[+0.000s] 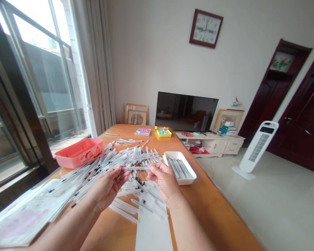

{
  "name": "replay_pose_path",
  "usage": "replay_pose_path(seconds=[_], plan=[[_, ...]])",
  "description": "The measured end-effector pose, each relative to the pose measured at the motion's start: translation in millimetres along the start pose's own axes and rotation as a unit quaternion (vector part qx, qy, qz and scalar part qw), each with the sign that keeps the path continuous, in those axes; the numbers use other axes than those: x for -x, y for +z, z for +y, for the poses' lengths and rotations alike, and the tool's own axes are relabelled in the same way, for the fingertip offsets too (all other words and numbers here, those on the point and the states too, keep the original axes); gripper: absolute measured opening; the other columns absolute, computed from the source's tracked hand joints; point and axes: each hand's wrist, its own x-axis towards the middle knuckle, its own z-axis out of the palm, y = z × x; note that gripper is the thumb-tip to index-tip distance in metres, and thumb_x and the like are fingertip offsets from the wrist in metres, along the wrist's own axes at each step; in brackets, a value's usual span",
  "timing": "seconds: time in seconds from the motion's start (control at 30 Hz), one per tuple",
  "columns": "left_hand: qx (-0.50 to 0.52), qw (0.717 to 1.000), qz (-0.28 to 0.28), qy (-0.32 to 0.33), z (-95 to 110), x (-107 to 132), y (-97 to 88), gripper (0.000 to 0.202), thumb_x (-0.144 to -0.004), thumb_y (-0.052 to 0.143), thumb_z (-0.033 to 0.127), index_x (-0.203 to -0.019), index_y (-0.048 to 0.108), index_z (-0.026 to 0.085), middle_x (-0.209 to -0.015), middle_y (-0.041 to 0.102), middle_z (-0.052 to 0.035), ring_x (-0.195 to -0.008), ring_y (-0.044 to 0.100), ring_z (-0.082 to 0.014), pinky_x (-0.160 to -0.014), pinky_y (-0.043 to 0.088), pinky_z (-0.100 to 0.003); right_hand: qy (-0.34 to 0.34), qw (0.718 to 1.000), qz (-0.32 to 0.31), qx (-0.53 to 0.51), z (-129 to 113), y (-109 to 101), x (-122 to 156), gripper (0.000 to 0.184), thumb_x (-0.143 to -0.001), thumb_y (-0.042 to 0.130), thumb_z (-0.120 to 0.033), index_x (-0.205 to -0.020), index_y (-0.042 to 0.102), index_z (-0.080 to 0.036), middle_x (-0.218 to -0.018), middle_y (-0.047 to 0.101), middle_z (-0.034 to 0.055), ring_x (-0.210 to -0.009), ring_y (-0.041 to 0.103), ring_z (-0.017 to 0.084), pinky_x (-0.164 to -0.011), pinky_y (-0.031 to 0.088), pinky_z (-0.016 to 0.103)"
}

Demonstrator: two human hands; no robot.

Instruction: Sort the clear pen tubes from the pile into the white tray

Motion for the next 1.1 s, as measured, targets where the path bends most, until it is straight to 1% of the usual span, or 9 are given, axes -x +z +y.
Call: replay_pose_path(seconds=[0.17, 0.37, 0.53, 0.73, 0.83, 0.9, 0.97, 1.0, 1.1], plan=[[-0.006, 1.0, 0.014, -0.002, -1, 2, 2.0, 0.012, -0.091, 0.057, 0.011, -0.101, 0.061, 0.011, -0.089, 0.071, -0.0136, -0.084, 0.073, -0.0195, -0.079, 0.06, -0.028, 0.015, 0.992, 0.006, 0.122, -1, 0, 2, 0.023, -0.076, 0.069, -0.033, -0.092, 0.066, -0.017, -0.083, 0.07, 0.0056, -0.073, 0.06, 0.016, -0.068, 0.049, 0.029], [-0.023, 1.0, 0.001, -0.009, -4, 2, 2.8, 0.02, -0.09, 0.056, 0.01, -0.109, 0.062, 0.011, -0.091, 0.072, -0.0143, -0.084, 0.073, -0.0187, -0.08, 0.06, -0.028, 0.025, 0.963, -0.016, 0.268, -10, 3, 7, 0.018, -0.08, 0.06, -0.034, -0.085, 0.064, -0.017, -0.075, 0.066, 0.0013, -0.063, 0.052, 0.012, -0.057, 0.04, 0.023], [-0.024, 1.0, 0.001, -0.012, -4, 1, 2.7, 0.031, -0.086, 0.058, 0.006, -0.116, 0.06, 0.013, -0.096, 0.072, -0.0137, -0.088, 0.073, -0.0191, -0.085, 0.059, -0.03, 0.007, 0.949, -0.02, 0.315, -13, -1, 7, 0.013, -0.078, 0.059, -0.029, -0.082, 0.063, -0.018, -0.068, 0.06, -0.0023, -0.06, 0.047, 0.011, -0.054, 0.035, 0.023], [-0.027, 0.999, -0.017, -0.004, -5, 2, 3.8, 0.032, -0.086, 0.059, 0.005, -0.117, 0.06, 0.013, -0.096, 0.072, -0.0129, -0.087, 0.072, -0.0181, -0.086, 0.059, -0.03, -0.027, 0.935, -0.018, 0.353, -8, -1, 6, 0.013, -0.077, 0.062, -0.03, -0.079, 0.065, -0.017, -0.069, 0.059, -0.0026, -0.063, 0.048, 0.011, -0.057, 0.037, 0.022], [-0.029, 1.0, -0.001, 0.001, -6, 2, 2.9, 0.032, -0.085, 0.063, 0.007, -0.117, 0.06, 0.014, -0.103, 0.072, -0.0143, -0.091, 0.072, -0.0196, -0.087, 0.058, -0.031, -0.048, 0.927, -0.021, 0.371, -11, -5, 4, 0.015, -0.077, 0.062, -0.033, -0.076, 0.066, -0.018, -0.071, 0.062, -0.0013, -0.065, 0.051, 0.013, -0.059, 0.039, 0.023], [-0.035, 0.999, 0.021, 0.005, -5, 0, 1.6, 0.031, -0.084, 0.066, 0.01, -0.115, 0.061, 0.014, -0.109, 0.071, -0.0157, -0.093, 0.072, -0.0206, -0.086, 0.059, -0.031, -0.081, 0.917, 0.018, 0.391, -16, -15, 0, 0.017, -0.077, 0.062, -0.034, -0.075, 0.067, -0.018, -0.074, 0.064, 0.0002, -0.07, 0.055, 0.015, -0.063, 0.041, 0.024], [-0.044, 0.998, 0.036, 0.009, -5, -1, 0.3, 0.028, -0.084, 0.069, 0.013, -0.111, 0.062, 0.014, -0.111, 0.07, -0.0161, -0.093, 0.072, -0.0208, -0.083, 0.06, -0.03, -0.101, 0.896, 0.107, 0.419, -22, -31, -5, 0.019, -0.077, 0.06, -0.036, -0.075, 0.068, -0.019, -0.077, 0.067, 0.0018, -0.074, 0.058, 0.017, -0.065, 0.041, 0.025], [-0.049, 0.998, 0.042, 0.01, -4, -2, -0.2, 0.026, -0.083, 0.069, 0.013, -0.108, 0.063, 0.014, -0.111, 0.07, -0.0161, -0.092, 0.073, -0.0207, -0.081, 0.06, -0.029, -0.102, 0.879, 0.15, 0.441, -26, -41, -8, 0.02, -0.078, 0.059, -0.037, -0.076, 0.069, -0.02, -0.078, 0.068, 0.0025, -0.075, 0.059, 0.018, -0.065, 0.041, 0.025], [-0.065, 0.997, 0.051, 0.01, -3, -2, -0.8, 0.02, -0.083, 0.069, 0.014, -0.102, 0.064, 0.014, -0.107, 0.071, -0.0153, -0.086, 0.073, -0.0193, -0.075, 0.06, -0.027, -0.051, 0.797, 0.283, 0.531, -34, -69, -14, 0.022, -0.077, 0.058, -0.04, -0.078, 0.071, -0.023, -0.082, 0.071, 0.005, -0.072, 0.06, 0.021, -0.061, 0.038, 0.028]])
